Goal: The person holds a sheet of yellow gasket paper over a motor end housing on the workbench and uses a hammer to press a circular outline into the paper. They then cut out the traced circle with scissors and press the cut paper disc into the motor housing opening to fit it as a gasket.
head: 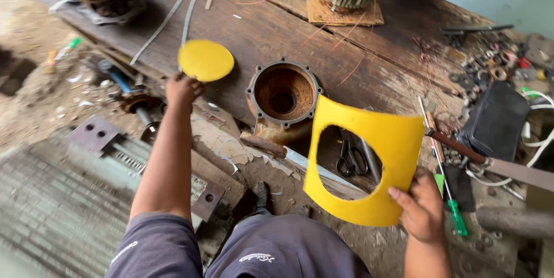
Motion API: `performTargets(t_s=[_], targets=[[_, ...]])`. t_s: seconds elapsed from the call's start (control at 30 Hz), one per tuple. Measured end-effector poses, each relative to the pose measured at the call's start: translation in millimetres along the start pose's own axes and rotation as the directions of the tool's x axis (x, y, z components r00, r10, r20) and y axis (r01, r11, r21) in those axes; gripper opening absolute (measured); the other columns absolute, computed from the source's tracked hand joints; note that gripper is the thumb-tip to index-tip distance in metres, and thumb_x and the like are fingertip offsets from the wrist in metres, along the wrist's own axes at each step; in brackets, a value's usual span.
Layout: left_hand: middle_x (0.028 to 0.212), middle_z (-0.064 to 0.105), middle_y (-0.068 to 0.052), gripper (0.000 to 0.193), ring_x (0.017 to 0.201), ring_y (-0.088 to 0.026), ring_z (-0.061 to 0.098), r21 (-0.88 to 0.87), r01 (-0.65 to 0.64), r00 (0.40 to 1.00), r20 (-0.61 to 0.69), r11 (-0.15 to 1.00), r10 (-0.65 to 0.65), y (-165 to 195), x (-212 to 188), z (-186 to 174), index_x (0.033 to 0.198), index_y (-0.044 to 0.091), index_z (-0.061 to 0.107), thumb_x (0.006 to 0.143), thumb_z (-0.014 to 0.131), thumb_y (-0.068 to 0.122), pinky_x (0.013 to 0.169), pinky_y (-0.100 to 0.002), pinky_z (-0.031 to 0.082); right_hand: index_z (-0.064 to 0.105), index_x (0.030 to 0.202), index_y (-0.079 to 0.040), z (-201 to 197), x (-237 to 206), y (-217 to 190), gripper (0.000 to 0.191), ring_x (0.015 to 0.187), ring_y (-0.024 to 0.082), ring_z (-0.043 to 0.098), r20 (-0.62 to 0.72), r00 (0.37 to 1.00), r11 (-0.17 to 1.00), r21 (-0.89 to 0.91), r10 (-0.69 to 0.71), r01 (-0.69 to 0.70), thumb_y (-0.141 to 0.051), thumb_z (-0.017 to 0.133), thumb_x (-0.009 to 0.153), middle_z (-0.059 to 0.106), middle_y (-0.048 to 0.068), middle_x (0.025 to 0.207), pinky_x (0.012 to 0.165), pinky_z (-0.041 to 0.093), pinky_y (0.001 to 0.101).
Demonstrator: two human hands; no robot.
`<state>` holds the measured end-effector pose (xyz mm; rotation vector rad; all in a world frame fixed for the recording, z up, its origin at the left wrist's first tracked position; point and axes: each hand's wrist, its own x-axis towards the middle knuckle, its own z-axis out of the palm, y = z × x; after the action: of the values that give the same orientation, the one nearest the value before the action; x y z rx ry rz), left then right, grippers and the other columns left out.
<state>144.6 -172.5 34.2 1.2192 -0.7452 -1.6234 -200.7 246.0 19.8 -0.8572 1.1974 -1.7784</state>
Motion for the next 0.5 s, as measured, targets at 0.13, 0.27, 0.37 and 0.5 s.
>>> performTargets(t_s=[0.13,0.27,0.37,0.5], targets=[[0.121,0.061,-0.019,0.071,0.097,-0.026,0.066,0.387,-0.168,0.952,-0.175,0.907,0.251,-14.2,21.3,8.4,0.148,0.002,0.034,0.094,0.073,0.023,0.076,-0.038,0.057,0.047,0.139,0.0,47.0,25.8,7.3,0.049,0.103,0.028,0.067,-0.022,1.0,0.996,0.086,-0.013,0.015,0.007,0.059,0.092,0.065,0.017,0.119,0.094,0.054,0.0399],[0.132,0.066,-0.015,0.051,0.113,-0.022,0.065,0.586,-0.503,0.859,0.417,0.635,0.296,-43.4,-24.7,8.0,0.146,0.005,0.062,0.106,0.064,0.038,0.093,-0.036,0.055,0.048,0.141,-0.001,96.2,61.9,18.7,0.051,0.105,0.025,0.066,-0.067,0.998,0.987,0.163,0.007,0.004,0.003,0.06,0.091,0.064,0.015,0.12,0.094,0.054,0.0382],[0.113,0.07,-0.007,0.051,0.094,-0.014,0.068,0.176,0.057,0.762,0.628,0.983,-0.157,-49.6,-53.2,-1.0,0.142,0.007,0.059,0.102,0.055,0.038,0.082,-0.03,0.057,0.05,0.135,-0.002,123.7,95.2,34.5,0.045,0.11,0.02,0.067,-0.105,0.992,0.983,0.174,0.07,-0.051,0.003,0.059,0.091,0.065,0.012,0.122,0.099,0.052,0.0343],[0.108,0.072,-0.004,0.039,0.092,-0.012,0.069,0.202,0.112,0.78,0.589,0.973,-0.212,-40.7,-35.1,-4.3,0.129,0.007,0.062,0.094,0.065,0.025,0.077,-0.03,0.056,0.054,0.125,-0.001,136.7,136.5,66.7,0.031,0.103,0.018,0.069,-0.135,0.987,0.995,0.045,0.093,-0.088,0.002,0.064,0.096,0.071,0.011,0.113,0.096,0.052,0.0324]])
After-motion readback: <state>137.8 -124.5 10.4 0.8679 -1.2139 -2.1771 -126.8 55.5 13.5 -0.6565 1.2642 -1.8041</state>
